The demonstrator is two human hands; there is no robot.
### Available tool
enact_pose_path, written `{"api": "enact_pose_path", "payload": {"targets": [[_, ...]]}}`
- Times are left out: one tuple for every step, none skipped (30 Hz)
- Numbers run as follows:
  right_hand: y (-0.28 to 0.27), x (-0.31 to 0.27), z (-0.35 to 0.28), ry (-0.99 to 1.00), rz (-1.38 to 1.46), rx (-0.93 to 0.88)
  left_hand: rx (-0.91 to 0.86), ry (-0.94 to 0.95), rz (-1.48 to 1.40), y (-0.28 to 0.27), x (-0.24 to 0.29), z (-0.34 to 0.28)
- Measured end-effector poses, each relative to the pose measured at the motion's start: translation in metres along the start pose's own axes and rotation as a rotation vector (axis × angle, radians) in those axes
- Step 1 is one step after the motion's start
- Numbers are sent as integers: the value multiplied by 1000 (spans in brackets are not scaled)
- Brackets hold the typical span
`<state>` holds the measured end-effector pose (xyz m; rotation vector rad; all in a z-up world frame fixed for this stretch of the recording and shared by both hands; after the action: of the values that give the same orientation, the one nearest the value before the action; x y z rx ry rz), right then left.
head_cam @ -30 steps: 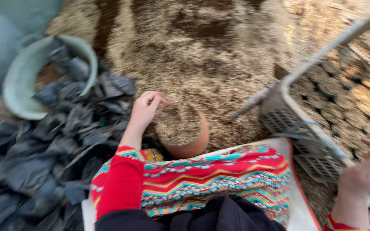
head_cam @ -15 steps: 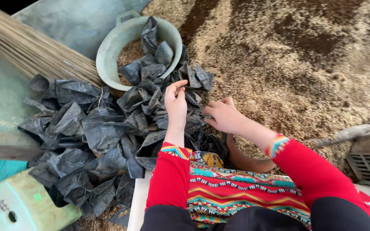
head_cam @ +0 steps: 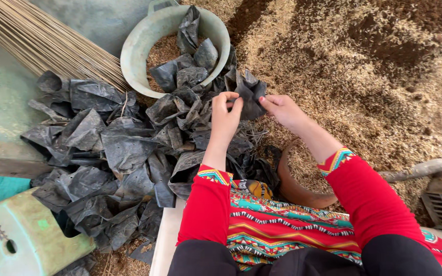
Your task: The person fills small black plastic nursery pots with a soil and sawdust mixture by hand, then places the filled pots into a white plastic crate. The person repeats this process continuously.
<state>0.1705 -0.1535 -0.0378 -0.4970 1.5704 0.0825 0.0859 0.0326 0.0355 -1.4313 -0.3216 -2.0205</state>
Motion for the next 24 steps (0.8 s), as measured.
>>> {"api": "enact_pose_path", "payload": {"targets": [[-4,-2,-8,55,150,-19,-48,-71,-58,14,-3,-5],[-9,-12,-17,4,149,-38,-95,-140,-115,26,-5,-11],[-15,-21,-28,-48,149,-57,-120,-226,-145,35,-10,-19],[-18,-29,-38,-101,149,-76,-144,-310,-174,44,-16,-27],[-23,-37,-48,-178,63,-56,-169,-394,-203,52,-22,-35],[-28,-43,-57,-254,-21,-33,-172,-345,-166,55,-18,-37],[-32,-49,-67,-329,-106,-10,-175,-297,-129,57,-16,-39],[-45,-43,-71,-258,-144,87,-182,-246,-93,61,-13,-41],[-58,-37,-76,-186,-181,182,-194,-229,0,61,-15,-43],[-73,-32,-80,-113,-219,282,-208,-209,92,59,-18,-44],[-81,-39,-86,-165,-294,331,-222,-187,184,58,-19,-45],[-90,-47,-92,-216,-369,383,-214,-170,169,60,-16,-46],[-96,-54,-98,-265,-446,433,-206,-153,155,62,-13,-48],[-98,-51,-100,-222,-432,417,-199,-138,139,64,-8,-50],[-96,-47,-99,-179,-417,401,-223,-115,145,70,-3,-54],[-93,-43,-97,-136,-402,385,-246,-92,150,75,2,-59],[-90,-48,-96,-178,-458,400,-269,-69,154,80,7,-64],[-89,-51,-94,-217,-519,416,-279,-41,153,83,13,-68],[-88,-53,-92,-256,-580,431,-289,-12,151,84,18,-71],[-90,-44,-87,-186,-673,429,-305,18,147,86,24,-75],[-94,-35,-81,-114,-764,425,-299,50,207,83,28,-76],[-100,-25,-77,-38,-849,422,-293,87,269,77,31,-75],[-104,-22,-75,-45,-836,439,-287,124,330,74,36,-73],[-105,-20,-74,-53,-822,452,-265,196,351,73,45,-74]]}}
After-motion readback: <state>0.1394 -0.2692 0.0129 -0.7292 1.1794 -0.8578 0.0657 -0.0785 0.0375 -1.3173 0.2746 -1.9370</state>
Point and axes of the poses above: each hand's wrist, its own z-axis towards the middle knuckle, its own y-axis out of the palm, x = y × z, the point moved 10 cm from there along z, towards the middle knuckle, and after that the axes turned 9 degrees about x, right-handed, at the moved point
